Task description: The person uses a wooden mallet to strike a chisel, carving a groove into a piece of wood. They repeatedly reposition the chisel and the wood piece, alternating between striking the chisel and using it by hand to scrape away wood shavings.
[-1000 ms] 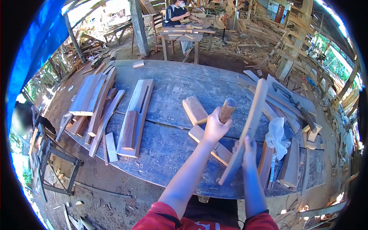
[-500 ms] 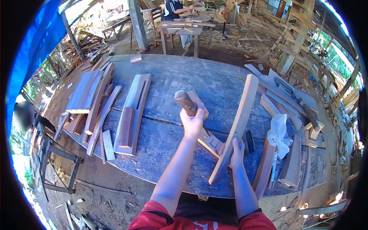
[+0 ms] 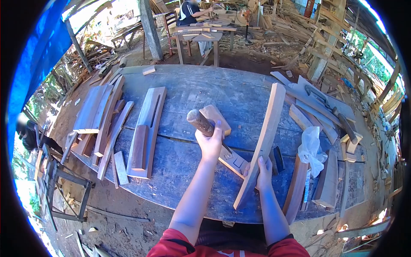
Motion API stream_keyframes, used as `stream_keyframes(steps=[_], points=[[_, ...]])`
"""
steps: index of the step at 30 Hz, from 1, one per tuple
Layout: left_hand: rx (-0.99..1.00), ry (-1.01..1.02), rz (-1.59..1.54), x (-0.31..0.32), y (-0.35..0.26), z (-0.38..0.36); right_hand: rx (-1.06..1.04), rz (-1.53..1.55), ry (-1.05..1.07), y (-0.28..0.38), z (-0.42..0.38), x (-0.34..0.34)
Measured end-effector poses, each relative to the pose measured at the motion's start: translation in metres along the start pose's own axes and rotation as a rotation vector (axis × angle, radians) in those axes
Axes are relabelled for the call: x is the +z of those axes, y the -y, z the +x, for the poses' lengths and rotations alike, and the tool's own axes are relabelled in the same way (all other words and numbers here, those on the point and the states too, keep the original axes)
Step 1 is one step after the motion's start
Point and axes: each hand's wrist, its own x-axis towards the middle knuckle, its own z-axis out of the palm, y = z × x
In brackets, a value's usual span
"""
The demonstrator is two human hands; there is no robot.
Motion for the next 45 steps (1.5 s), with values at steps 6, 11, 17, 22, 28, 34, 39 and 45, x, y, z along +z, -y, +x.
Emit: stream_keyframes(steps=[6,11,17,22,28,34,39,45], points=[[-0.006,0.039,0.113,0.005,0.007,-0.004,0.017,0.077,0.005,0.001,-0.001,0.0],[0.074,0.077,0.265,0.025,-0.007,-0.01,-0.016,0.098,0.041,0.0,-0.001,-0.001],[0.036,0.163,0.398,0.032,-0.005,-0.009,-0.057,0.1,0.067,0.002,-0.002,0.001],[-0.03,0.2,0.387,0.044,0.002,-0.003,-0.122,-0.506,-0.074,0.053,-0.008,-0.018],[-0.02,0.256,0.46,0.05,-0.003,-0.004,-0.359,-1.058,-0.055,0.198,-0.029,-0.032],[0.017,0.286,0.429,0.05,0.001,-0.007,-0.151,-1.734,0.084,0.266,-0.054,-0.021],[0.001,0.3,0.458,0.05,0.0,-0.007,-0.537,-1.258,-0.161,0.254,-0.057,-0.047],[0.01,0.305,0.448,0.05,-0.002,-0.007,-0.104,-1.712,0.153,0.256,-0.053,-0.033]])
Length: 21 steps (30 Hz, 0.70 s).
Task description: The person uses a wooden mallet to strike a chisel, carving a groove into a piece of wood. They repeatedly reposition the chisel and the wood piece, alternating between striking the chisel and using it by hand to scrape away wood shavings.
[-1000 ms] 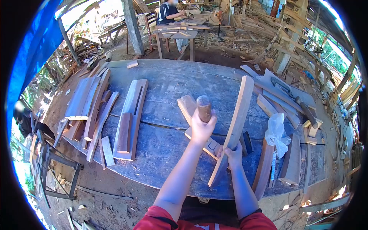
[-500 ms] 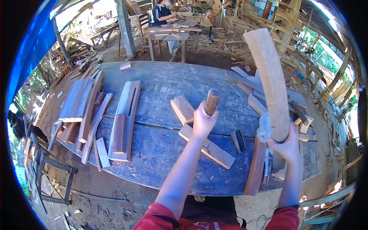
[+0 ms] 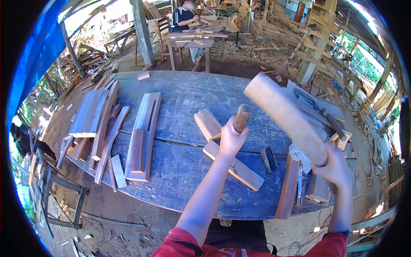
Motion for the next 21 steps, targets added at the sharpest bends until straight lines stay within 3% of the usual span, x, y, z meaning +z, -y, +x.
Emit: stream_keyframes(steps=[3,4,5,7,9,11,12,14,15,17,18,19,21], points=[[-0.009,0.003,0.002,-0.002,-0.001,-0.002,-0.188,0.378,-0.76,-0.002,0.006,0.018],[-0.02,0.012,0.001,-0.002,-0.003,-0.002,0.064,0.732,-0.567,-0.002,0.0,0.02],[-0.021,0.013,0.0,-0.001,-0.003,-0.002,0.065,0.731,-0.566,0.002,0.0,0.016],[-0.021,0.014,-0.006,-0.001,-0.003,-0.002,-0.053,-0.136,-0.092,0.011,0.0,0.003],[-0.018,0.007,-0.001,0.0,-0.003,-0.001,-0.115,-0.02,-0.092,0.001,0.001,0.005],[-0.03,-0.011,-0.002,0.0,-0.003,-0.003,-0.232,0.294,-0.429,-0.004,0.002,0.007],[-0.032,0.005,-0.005,-0.001,-0.004,-0.003,-0.23,0.293,-0.423,-0.002,0.0,0.012],[-0.029,0.022,-0.008,-0.002,-0.004,-0.003,0.094,0.816,-0.491,0.009,-0.003,0.02],[-0.032,0.022,-0.008,-0.002,-0.004,-0.003,0.094,0.816,-0.493,0.011,-0.002,0.018],[-0.029,0.02,-0.006,-0.001,-0.002,-0.004,-0.102,-0.144,-0.04,0.015,0.002,0.009],[-0.032,0.014,-0.022,-0.001,-0.002,-0.005,-0.072,0.068,-0.039,0.014,0.002,0.011],[-0.032,0.005,-0.042,-0.001,-0.002,-0.003,-0.072,0.069,-0.045,0.01,0.003,0.013],[-0.028,0.011,-0.021,-0.003,-0.004,-0.002,-0.303,0.337,-0.347,0.001,0.005,0.018]])
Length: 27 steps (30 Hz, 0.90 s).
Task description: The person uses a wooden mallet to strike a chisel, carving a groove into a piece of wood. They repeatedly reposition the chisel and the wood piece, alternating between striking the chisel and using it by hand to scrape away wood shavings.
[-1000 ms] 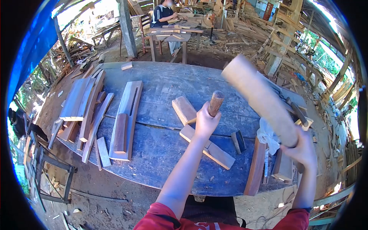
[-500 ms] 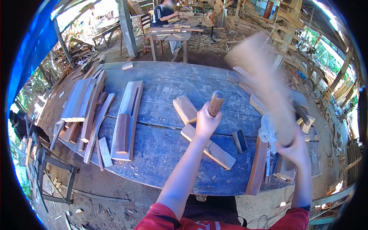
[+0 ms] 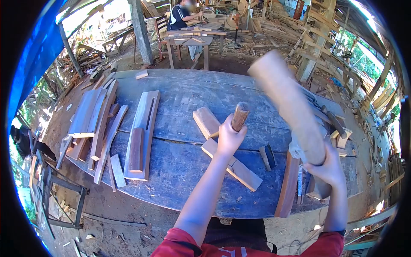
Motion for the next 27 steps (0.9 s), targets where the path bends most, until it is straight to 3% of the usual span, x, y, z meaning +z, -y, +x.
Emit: stream_keyframes(steps=[1,3,4,6,8,14,17,24,27], points=[[0.004,0.01,0.022,0.0,-0.001,-0.001,0.005,-0.002,0.006,0.001,-0.002,0.004],[0.038,-0.005,0.017,0.003,0.005,0.001,0.347,0.716,-0.144,0.011,0.001,0.019],[0.071,-0.019,0.015,0.005,0.007,0.0,0.35,0.713,-0.146,0.012,0.002,0.031],[0.067,-0.017,0.011,0.004,0.005,0.0,0.317,1.174,-0.366,0.007,0.008,0.062],[0.061,-0.017,0.012,0.004,0.004,-0.001,0.39,1.372,-0.367,0.007,0.012,0.094],[0.088,-0.036,0.028,0.001,0.002,0.0,0.634,1.354,-0.133,-0.002,0.006,0.2],[0.078,-0.023,-0.033,0.001,0.005,0.001,0.607,1.348,-0.023,-0.006,-0.003,0.233],[-0.026,-0.093,-0.113,-0.018,0.016,0.008,0.6,1.409,-0.026,-0.014,-0.012,0.241],[-0.038,-0.219,-0.169,-0.029,0.016,0.013,0.575,1.355,-0.024,-0.014,-0.011,0.243]])
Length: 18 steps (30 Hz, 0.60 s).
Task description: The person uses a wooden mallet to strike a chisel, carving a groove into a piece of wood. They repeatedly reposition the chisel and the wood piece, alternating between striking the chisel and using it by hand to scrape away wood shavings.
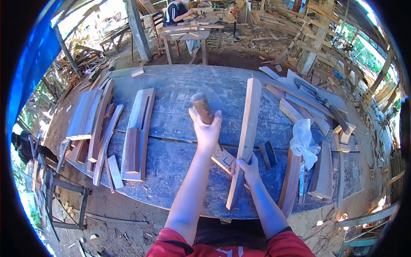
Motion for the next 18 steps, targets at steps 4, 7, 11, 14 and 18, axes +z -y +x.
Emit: stream_keyframes(steps=[4,7,11,14,18], points=[[0.005,-0.093,-0.006,-0.014,0.018,0.007,-0.005,-0.026,0.043,0.006,-0.001,0.005],[0.05,-0.111,-0.052,-0.02,0.025,0.001,-0.025,-0.086,0.067,0.005,0.0,0.005],[0.137,-0.116,0.038,-0.019,0.015,-0.009,-0.002,-0.063,0.04,0.004,-0.001,0.005],[0.148,-0.131,0.1,-0.018,0.01,-0.016,-0.009,-0.058,0.042,0.004,0.0,0.005],[0.161,-0.128,0.137,-0.018,0.008,-0.019,-0.022,-0.053,0.051,0.005,-0.001,0.006]])
